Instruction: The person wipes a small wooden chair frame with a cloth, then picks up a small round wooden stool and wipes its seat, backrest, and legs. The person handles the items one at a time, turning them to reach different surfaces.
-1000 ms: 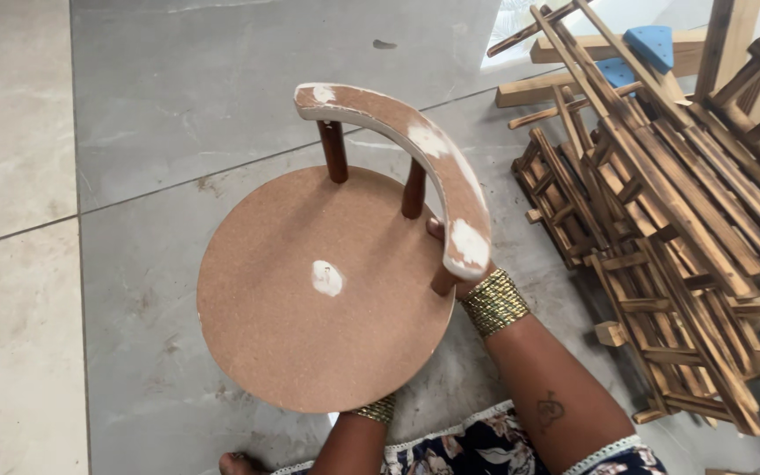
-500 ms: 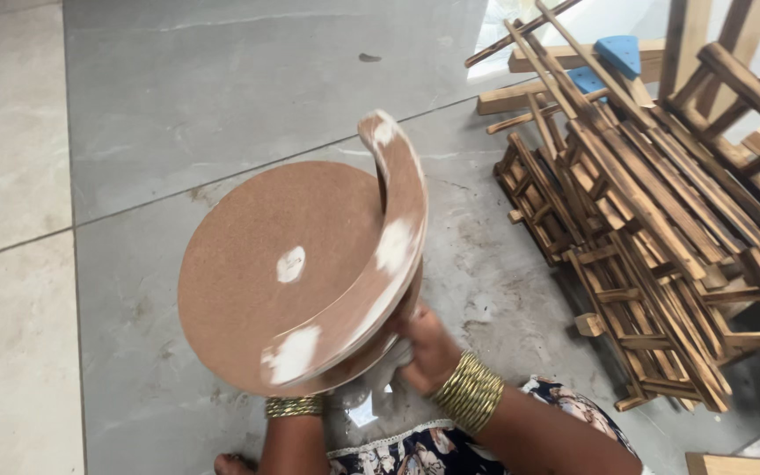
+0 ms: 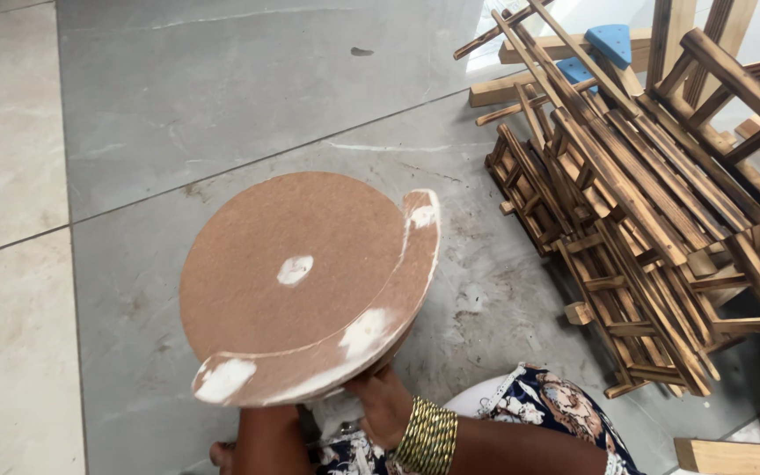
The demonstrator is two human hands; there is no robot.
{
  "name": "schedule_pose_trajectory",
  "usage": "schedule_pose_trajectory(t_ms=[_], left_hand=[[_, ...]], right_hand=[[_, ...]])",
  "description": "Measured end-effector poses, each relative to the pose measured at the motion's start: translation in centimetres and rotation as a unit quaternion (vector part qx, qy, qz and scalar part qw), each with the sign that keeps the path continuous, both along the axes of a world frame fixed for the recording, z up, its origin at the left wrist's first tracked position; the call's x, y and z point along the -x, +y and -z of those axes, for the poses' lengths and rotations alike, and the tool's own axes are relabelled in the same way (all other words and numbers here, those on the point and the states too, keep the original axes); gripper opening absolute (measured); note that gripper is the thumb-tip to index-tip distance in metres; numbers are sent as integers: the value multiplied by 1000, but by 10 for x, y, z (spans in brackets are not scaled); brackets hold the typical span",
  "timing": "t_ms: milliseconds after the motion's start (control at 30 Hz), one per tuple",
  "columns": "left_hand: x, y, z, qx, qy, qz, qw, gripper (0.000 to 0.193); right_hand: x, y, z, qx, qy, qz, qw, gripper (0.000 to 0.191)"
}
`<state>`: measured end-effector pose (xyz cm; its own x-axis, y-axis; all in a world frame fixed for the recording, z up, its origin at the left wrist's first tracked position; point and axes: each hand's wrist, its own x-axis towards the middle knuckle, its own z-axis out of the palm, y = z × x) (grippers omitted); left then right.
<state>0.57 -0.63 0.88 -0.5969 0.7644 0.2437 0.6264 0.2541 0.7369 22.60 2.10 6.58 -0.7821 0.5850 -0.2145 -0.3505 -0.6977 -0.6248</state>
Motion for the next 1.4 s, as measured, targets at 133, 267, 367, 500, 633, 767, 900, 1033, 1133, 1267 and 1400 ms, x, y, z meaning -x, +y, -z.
schedule_pose_trajectory(t_ms=[133, 267, 367, 500, 633, 767, 900, 1033, 1133, 1267, 1400], left_hand=[[-6, 2, 2, 21, 7, 18, 1000, 53], [-25, 3, -13, 71, 21, 65, 995, 53], [-44, -23, -45, 108, 50, 130, 984, 53], [-58, -77, -105, 299, -141, 165, 929, 36], [-70, -94, -138, 141, 4, -24, 990, 37], [-69, -74, -136, -186, 131, -55, 972, 46], [-67, -52, -124, -180, 115, 3, 977, 68], [-65, -39, -119, -145, 42, 95, 984, 55], [-65, -39, -118, -104, 12, 102, 989, 38], [-69, -37, -116, -133, 19, 96, 986, 41], [-73, -34, -113, -157, 49, 73, 984, 48]], right_hand=[[-5, 12, -3, 44, -85, -41, 995, 52], [-22, 17, -14, 48, -66, -89, 993, 53], [-39, 29, -24, 56, -63, -87, 993, 56], [-60, 61, -36, 12, -136, -2, 991, 56], [-78, 81, -52, -89, -135, 119, 980, 55], [-74, 84, -81, -216, -69, 260, 939, 56], [-56, 74, -107, -303, -116, 336, 884, 58], [-19, 66, -95, -478, -93, 315, 815, 48], [-10, 65, -70, -498, -240, 333, 764, 41], [-34, 58, -52, -777, -283, 307, 471, 32], [-56, 46, -70, -779, -319, 248, 480, 28]])
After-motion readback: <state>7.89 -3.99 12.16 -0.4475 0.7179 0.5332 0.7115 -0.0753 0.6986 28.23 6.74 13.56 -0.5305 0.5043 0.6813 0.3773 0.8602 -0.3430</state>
